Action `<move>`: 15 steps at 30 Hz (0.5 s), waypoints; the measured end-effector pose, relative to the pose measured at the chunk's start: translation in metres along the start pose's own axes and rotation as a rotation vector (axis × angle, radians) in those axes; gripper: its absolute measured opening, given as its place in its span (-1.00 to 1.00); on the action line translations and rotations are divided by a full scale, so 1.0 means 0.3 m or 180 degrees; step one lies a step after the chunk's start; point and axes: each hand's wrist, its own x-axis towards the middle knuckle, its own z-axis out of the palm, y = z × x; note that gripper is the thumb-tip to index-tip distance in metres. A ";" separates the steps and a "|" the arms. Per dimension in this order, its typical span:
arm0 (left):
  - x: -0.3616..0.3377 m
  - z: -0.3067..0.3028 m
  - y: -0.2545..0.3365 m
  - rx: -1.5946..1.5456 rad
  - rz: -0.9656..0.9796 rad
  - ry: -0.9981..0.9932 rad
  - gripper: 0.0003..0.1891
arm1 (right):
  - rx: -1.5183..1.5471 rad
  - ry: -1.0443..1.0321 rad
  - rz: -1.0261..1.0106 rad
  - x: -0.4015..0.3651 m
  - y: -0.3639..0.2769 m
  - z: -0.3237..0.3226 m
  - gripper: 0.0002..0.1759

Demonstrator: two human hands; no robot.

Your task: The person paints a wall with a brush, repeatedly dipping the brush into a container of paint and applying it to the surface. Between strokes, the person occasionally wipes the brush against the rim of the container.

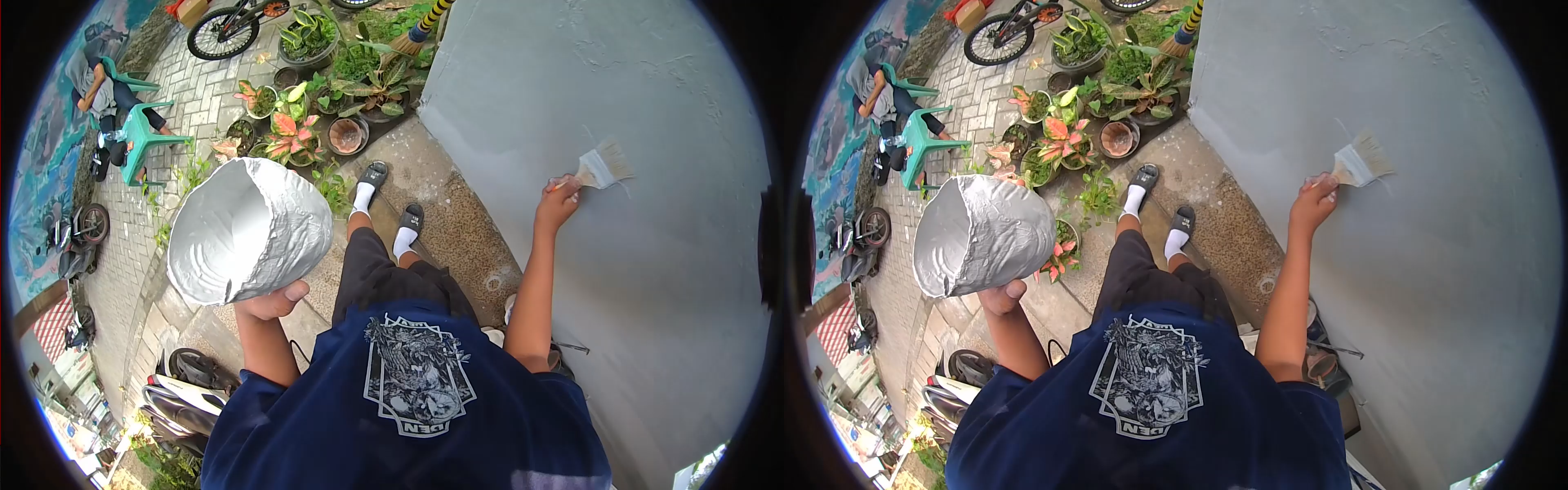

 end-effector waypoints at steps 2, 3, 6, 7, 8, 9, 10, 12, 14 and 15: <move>0.019 0.007 0.012 0.0044 -0.0347 -0.0111 -0.08 | -0.0714 0.0015 -0.0056 0.003 0.313 0.000 -0.54; 0.024 0.016 0.024 0.0067 -0.0519 -0.0161 -0.08 | -0.1310 -0.0031 -0.0220 -0.015 0.504 -0.020 -0.54; -0.027 0.003 -0.001 0.0656 -0.0478 -0.0137 -0.08 | -0.1520 -0.0610 0.2732 -0.182 0.517 0.018 -0.55; -0.042 -0.011 -0.017 0.1031 -0.0385 -0.0172 -0.07 | -0.0990 -0.0318 0.3467 -0.228 0.604 -0.003 -0.56; -0.036 -0.019 -0.018 0.1041 -0.0412 -0.0176 -0.07 | -0.0430 -0.0011 0.4158 -0.263 0.701 -0.023 -0.57; -0.026 -0.028 -0.023 0.1018 -0.0397 -0.0111 -0.07 | -0.0438 -0.0019 0.4172 -0.288 0.692 -0.017 -0.57; -0.013 -0.036 -0.031 0.0994 -0.0378 -0.0050 -0.08 | -0.0262 -0.0023 0.4050 -0.326 0.663 -0.011 -0.57; 0.009 -0.057 -0.044 0.0951 -0.0371 0.0033 -0.08 | -0.0017 -0.0176 0.3818 -0.331 0.562 0.014 -0.58; 0.044 -0.090 -0.057 0.0910 -0.0355 0.0028 -0.08 | -0.0098 -0.0296 0.3008 -0.269 0.429 0.052 -0.57; 0.068 -0.106 -0.067 0.0879 -0.0336 0.0015 -0.08 | 0.0074 -0.0156 0.2545 -0.215 0.354 0.073 -0.57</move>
